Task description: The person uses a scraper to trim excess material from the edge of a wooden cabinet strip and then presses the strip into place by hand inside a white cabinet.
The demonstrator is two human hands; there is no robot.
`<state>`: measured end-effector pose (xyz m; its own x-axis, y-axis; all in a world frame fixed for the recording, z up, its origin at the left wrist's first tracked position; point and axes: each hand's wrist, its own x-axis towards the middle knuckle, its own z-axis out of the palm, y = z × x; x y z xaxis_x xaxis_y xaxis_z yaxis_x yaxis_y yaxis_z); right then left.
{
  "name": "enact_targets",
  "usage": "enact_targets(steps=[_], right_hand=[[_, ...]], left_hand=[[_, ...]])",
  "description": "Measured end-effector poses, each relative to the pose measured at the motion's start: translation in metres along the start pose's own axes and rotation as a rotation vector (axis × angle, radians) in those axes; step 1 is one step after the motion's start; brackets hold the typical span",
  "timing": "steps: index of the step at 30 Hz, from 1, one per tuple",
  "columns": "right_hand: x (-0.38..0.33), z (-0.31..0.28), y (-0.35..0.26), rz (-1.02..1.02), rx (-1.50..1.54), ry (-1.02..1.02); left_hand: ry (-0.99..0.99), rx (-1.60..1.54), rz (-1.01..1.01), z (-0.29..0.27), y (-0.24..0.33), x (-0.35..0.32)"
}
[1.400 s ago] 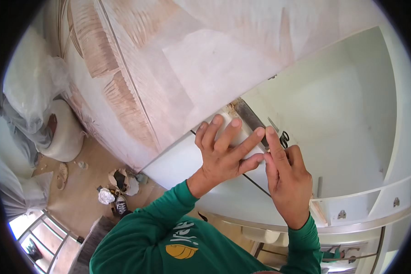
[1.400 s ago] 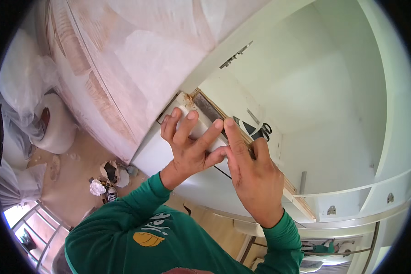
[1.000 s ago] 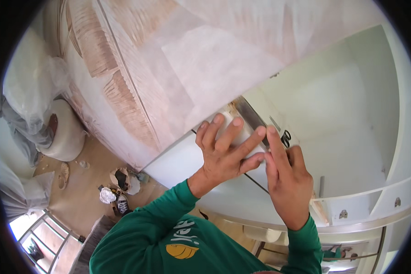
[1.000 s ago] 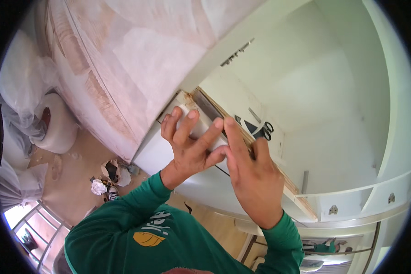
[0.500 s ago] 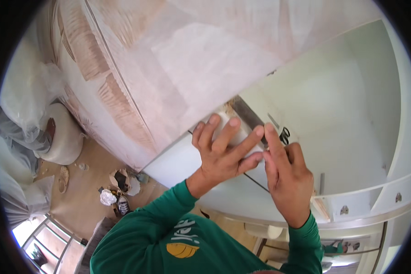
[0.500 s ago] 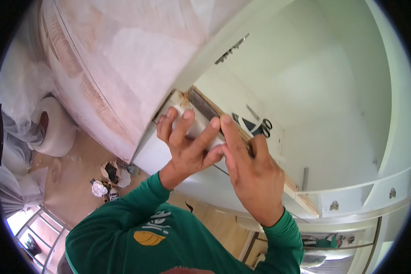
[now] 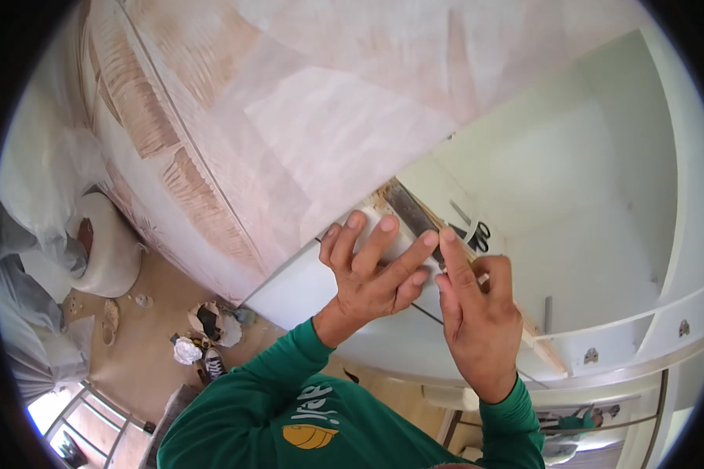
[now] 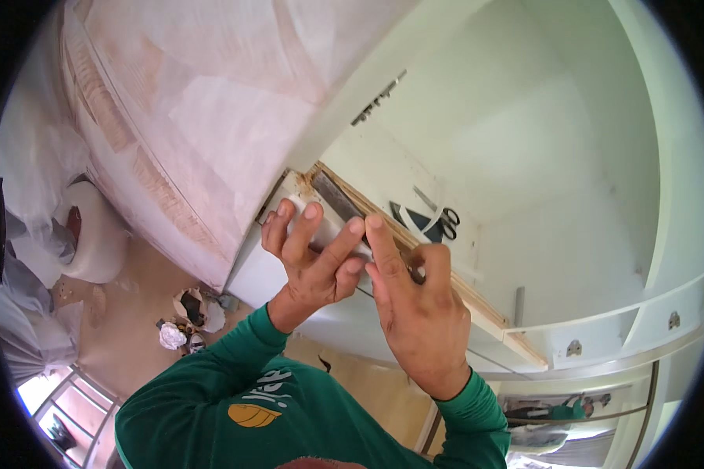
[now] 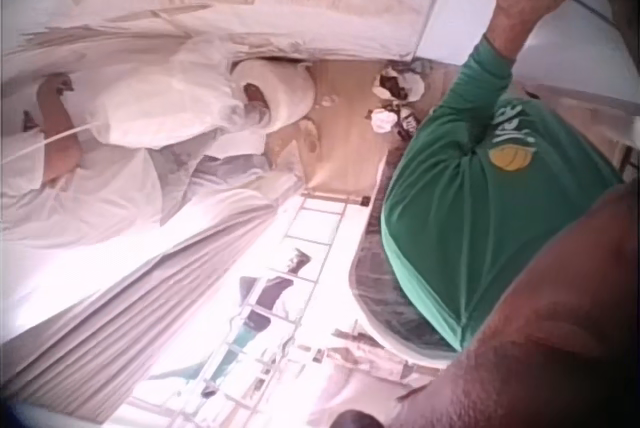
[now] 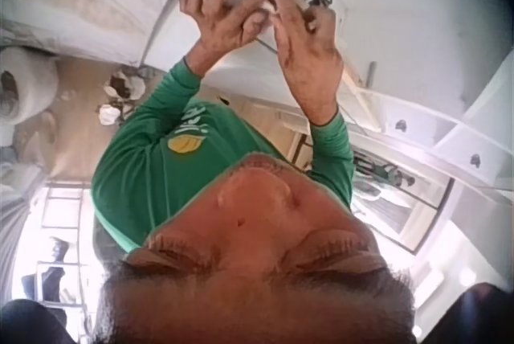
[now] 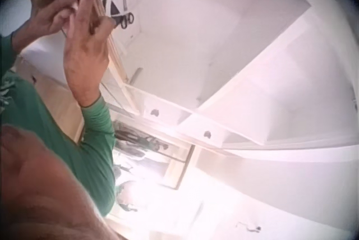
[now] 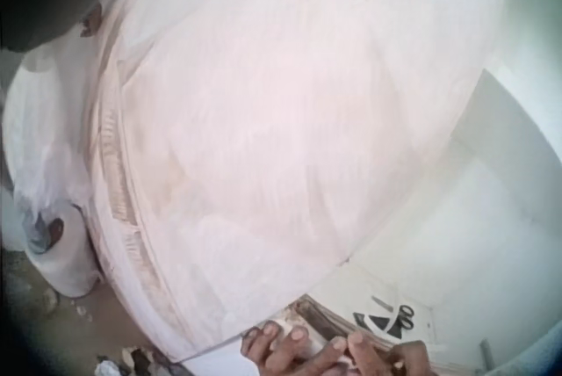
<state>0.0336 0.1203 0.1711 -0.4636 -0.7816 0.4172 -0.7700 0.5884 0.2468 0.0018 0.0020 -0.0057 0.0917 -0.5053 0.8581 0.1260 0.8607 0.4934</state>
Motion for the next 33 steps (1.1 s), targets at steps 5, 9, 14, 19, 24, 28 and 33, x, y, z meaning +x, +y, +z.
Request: enact_targets(steps=[5,9,14,19,24,28,33], right_hand=[[-0.002,0.001,-0.004,0.03,0.034,-0.01],[0.0,0.005,-0.001,-0.009,-0.007,0.041],[0.001,0.005,-0.006,0.006,0.013,0.033],[0.001,0.009,0.004,-0.005,0.095,0.042],[-0.007,-0.024,0.029,0.219,0.958,0.076],[0.001,-0.005,0.069,0.366,0.907,0.418],[0.004,0.024,0.088,0.383,1.122,0.528]], left_hand=[[0.013,0.002,0.075,-0.004,-0.015,0.009],[-0.009,-0.002,0.084,-0.003,-0.017,0.008],[-0.026,-0.022,0.093,-0.001,-0.02,0.008],[-0.114,-0.215,0.04,-0.037,-0.015,0.031],[-0.3,-0.15,0.0,-0.095,-0.006,0.084],[-0.569,0.15,0.008,-0.106,0.032,0.146],[-0.795,0.654,0.02,-0.068,0.047,0.173]])
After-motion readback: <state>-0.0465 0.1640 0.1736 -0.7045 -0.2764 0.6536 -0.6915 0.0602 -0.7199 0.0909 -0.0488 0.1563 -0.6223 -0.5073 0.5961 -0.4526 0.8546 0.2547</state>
